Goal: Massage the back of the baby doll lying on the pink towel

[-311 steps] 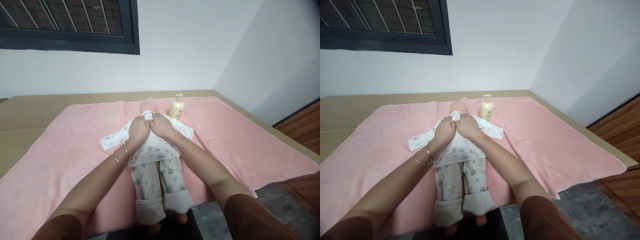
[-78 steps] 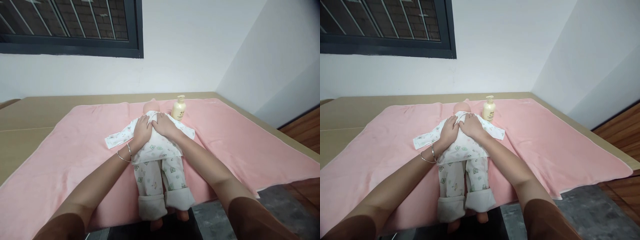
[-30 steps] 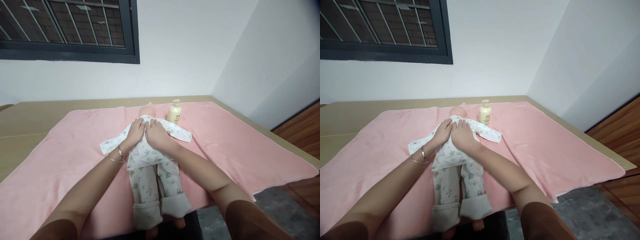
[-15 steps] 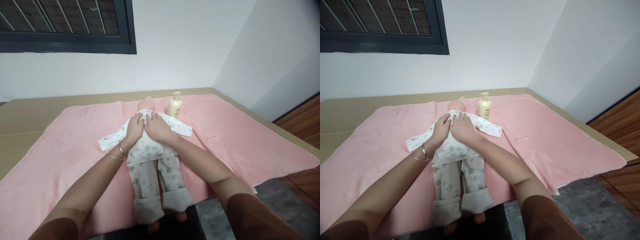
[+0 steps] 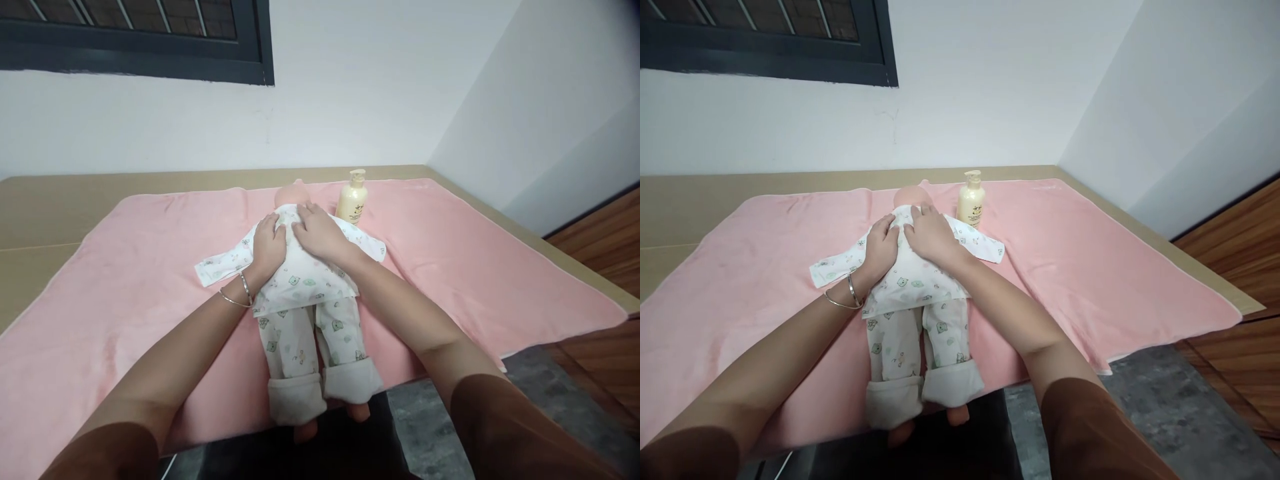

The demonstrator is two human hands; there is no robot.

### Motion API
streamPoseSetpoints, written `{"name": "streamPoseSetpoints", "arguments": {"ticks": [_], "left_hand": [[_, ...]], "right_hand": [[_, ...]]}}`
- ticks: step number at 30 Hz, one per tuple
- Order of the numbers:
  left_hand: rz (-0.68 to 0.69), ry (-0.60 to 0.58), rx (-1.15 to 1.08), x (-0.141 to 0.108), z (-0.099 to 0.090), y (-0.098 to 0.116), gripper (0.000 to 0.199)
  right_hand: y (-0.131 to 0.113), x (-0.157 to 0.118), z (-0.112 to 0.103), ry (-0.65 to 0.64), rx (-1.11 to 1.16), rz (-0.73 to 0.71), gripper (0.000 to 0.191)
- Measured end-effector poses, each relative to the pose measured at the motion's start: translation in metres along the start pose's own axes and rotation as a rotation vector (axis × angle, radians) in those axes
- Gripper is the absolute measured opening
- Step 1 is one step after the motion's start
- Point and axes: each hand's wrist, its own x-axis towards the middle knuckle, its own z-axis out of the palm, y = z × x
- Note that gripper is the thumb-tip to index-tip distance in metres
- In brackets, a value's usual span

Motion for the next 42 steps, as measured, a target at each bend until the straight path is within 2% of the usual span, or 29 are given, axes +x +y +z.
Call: {"name": "streamPoseSetpoints", "arguments": {"ticks": [3, 4, 10, 15, 19, 20, 24, 25, 28, 30, 34, 37, 42], "left_hand": [[0.006, 0.0, 0.006, -0.001, 0.0, 0.0, 0.044], [0.008, -0.002, 0.01, -0.001, 0.0, 0.0, 0.044], [0.023, -0.007, 0.032, -0.002, -0.001, 0.001, 0.043], [0.033, -0.002, 0.045, 0.0, 0.001, -0.001, 0.041], [0.042, -0.003, 0.055, 0.0, 0.001, -0.002, 0.041], [0.042, -0.004, 0.058, -0.001, 0.001, -0.002, 0.041], [0.046, 0.0, 0.061, -0.001, 0.001, -0.002, 0.04], [0.047, 0.0, 0.06, -0.001, 0.001, -0.002, 0.04], [0.048, -0.007, 0.056, 0.0, 0.001, -0.002, 0.041], [0.044, -0.006, 0.054, 0.0, 0.002, -0.002, 0.041], [0.037, -0.001, 0.049, -0.001, 0.002, -0.002, 0.041], [0.043, -0.004, 0.056, -0.001, 0.003, -0.002, 0.04], [0.052, -0.005, 0.067, 0.0, 0.003, -0.004, 0.042]], "right_hand": [[-0.001, 0.0, -0.001, 0.142, 0.048, -0.001, 0.059], [-0.001, 0.0, 0.0, 0.155, 0.045, 0.0, 0.059], [-0.001, 0.0, 0.001, -0.09, 0.038, -0.014, 0.06], [-0.002, 0.0, -0.003, 0.065, 0.072, -0.015, 0.063], [-0.002, 0.0, 0.005, -0.025, 0.026, -0.04, 0.053], [-0.002, 0.0, 0.005, -0.014, 0.034, -0.049, 0.052], [-0.004, -0.001, 0.005, 0.151, 0.051, -0.05, 0.054], [-0.004, -0.002, 0.006, 0.146, 0.041, -0.044, 0.055], [-0.005, -0.003, 0.007, 0.023, 0.02, -0.019, 0.055], [-0.004, -0.003, 0.003, 0.005, 0.057, 0.014, 0.058], [0.002, -0.002, -0.012, 0.13, 0.183, 0.081, 0.063], [0.005, 0.0, -0.008, 0.182, 0.178, 0.052, 0.063], [0.003, 0.002, 0.017, 0.003, 0.03, -0.061, 0.056]]}}
